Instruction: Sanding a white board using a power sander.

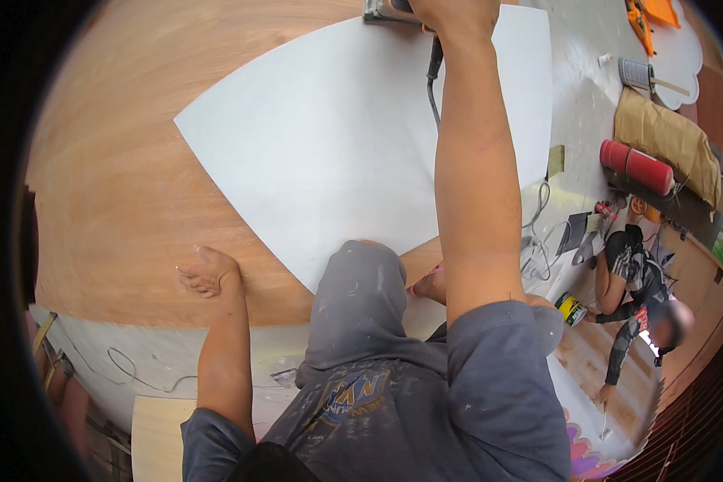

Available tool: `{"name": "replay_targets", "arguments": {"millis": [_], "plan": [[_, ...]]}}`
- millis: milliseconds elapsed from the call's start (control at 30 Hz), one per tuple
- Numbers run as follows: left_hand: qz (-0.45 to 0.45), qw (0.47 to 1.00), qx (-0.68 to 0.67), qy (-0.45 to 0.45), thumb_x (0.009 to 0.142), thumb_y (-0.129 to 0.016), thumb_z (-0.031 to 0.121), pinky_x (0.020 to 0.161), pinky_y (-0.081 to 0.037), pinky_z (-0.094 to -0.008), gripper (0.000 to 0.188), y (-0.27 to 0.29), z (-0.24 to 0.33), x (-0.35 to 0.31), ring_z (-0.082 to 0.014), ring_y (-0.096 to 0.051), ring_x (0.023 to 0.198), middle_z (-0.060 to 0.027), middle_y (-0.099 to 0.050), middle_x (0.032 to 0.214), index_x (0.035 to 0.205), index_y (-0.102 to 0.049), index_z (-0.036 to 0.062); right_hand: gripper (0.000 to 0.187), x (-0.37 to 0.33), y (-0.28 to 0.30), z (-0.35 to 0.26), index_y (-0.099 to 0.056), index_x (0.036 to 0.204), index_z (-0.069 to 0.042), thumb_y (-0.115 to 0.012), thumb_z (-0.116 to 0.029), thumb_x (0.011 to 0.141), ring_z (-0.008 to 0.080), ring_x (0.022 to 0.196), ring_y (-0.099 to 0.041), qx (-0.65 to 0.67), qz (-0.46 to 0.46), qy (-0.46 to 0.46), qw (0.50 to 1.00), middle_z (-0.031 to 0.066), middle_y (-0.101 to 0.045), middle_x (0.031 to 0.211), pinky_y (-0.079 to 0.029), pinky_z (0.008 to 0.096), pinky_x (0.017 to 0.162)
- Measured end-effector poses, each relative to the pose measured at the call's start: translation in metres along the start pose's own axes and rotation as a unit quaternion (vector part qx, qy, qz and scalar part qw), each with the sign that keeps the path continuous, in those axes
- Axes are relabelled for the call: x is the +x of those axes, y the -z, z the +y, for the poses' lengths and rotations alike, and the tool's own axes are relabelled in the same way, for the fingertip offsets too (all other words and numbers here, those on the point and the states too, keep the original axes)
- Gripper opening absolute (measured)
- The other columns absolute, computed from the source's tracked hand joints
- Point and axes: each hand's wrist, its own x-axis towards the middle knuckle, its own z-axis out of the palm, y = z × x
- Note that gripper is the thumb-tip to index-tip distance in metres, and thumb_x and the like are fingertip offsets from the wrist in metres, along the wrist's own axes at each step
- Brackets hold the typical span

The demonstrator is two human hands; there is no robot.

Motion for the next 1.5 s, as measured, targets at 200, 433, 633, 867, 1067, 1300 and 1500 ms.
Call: {"name": "replay_targets", "arguments": {"millis": [200,433,633,867,1067,1300,1500], "plan": [[0.025,1.000,-0.005,-0.005,0.094,-0.044,0.062,0.112,-0.020,-0.0552,0.082,0.002,-0.013,0.007,-0.0375,-0.022,0.145,-0.0246,-0.024,0.156,0.152,-0.027,0.0075,0.072,-0.051,-0.039,0.006,-0.053,0.132,-0.004,-0.071,-0.014,0.063,0.0429,0.101,-0.059,-0.064,-0.007,0.124,0.990,0.0290,-0.058,0.104,-0.050,0.0432,0.093],[0.058,0.998,0.023,0.003,0.092,-0.043,0.067,0.111,-0.024,-0.0516,0.084,-0.012,-0.016,0.010,-0.0371,-0.033,0.139,-0.0225,-0.028,0.154,0.153,-0.029,0.0111,0.071,-0.010,-0.040,0.003,-0.053,0.130,-0.002,-0.071,-0.013,0.062,0.0426,0.105,-0.059,-0.064,-0.002,0.109,0.992,0.0294,-0.059,0.110,-0.051,0.0430,0.094],[0.016,1.000,0.017,0.010,0.094,-0.046,0.059,0.112,-0.022,-0.0536,0.081,-0.001,-0.010,0.007,-0.0354,-0.021,0.146,-0.0231,-0.024,0.157,0.153,-0.026,0.0070,0.070,-0.040,-0.041,0.026,-0.055,0.128,-0.003,-0.072,-0.014,0.061,0.0405,0.105,-0.059,-0.077,0.014,0.126,0.989,0.0262,-0.060,0.113,-0.050,0.0430,0.093],[0.011,1.000,0.019,-0.004,0.093,-0.047,0.059,0.112,-0.021,-0.0542,0.082,-0.005,-0.011,0.005,-0.0363,-0.020,0.146,-0.0240,-0.022,0.157,0.153,-0.025,0.0068,0.067,-0.024,-0.037,0.010,-0.055,0.127,-0.004,-0.072,-0.015,0.063,0.0401,0.100,-0.060,-0.067,0.007,0.110,0.992,0.0278,-0.060,0.107,-0.051,0.0432,0.091],[0.037,0.999,0.033,-0.004,0.092,-0.046,0.064,0.112,-0.021,-0.0525,0.085,-0.014,-0.021,0.010,-0.0370,-0.029,0.142,-0.0228,-0.024,0.157,0.153,-0.026,0.0091,0.072,-0.060,-0.031,0.026,-0.053,0.131,-0.004,-0.072,-0.017,0.062,0.0416,0.101,-0.060,-0.074,-0.016,0.150,0.986,0.0286,-0.061,0.108,-0.051,0.0427,0.091],[0.045,0.998,0.032,-0.019,0.092,-0.046,0.064,0.113,-0.020,-0.0531,0.085,-0.019,-0.013,0.003,-0.0362,-0.025,0.144,-0.0226,-0.025,0.156,0.153,-0.027,0.0090,0.073,-0.005,-0.035,0.027,-0.051,0.132,-0.004,-0.070,-0.017,0.063,0.0413,0.105,-0.059,-0.088,0.019,0.147,0.985,0.0286,-0.061,0.109,-0.051,0.0443,0.091],[0.055,0.998,0.034,-0.021,0.092,-0.045,0.064,0.112,-0.021,-0.0527,0.084,-0.017,-0.020,0.008,-0.0365,-0.023,0.145,-0.0230,-0.026,0.155,0.153,-0.027,0.0086,0.067,-0.081,-0.025,0.042,-0.050,0.130,-0.022,-0.074,-0.014,0.068,0.0406,0.090,-0.061,-0.117,-0.084,0.139,0.980,0.0251,-0.048,0.108,-0.056,0.0459,0.074]]}}
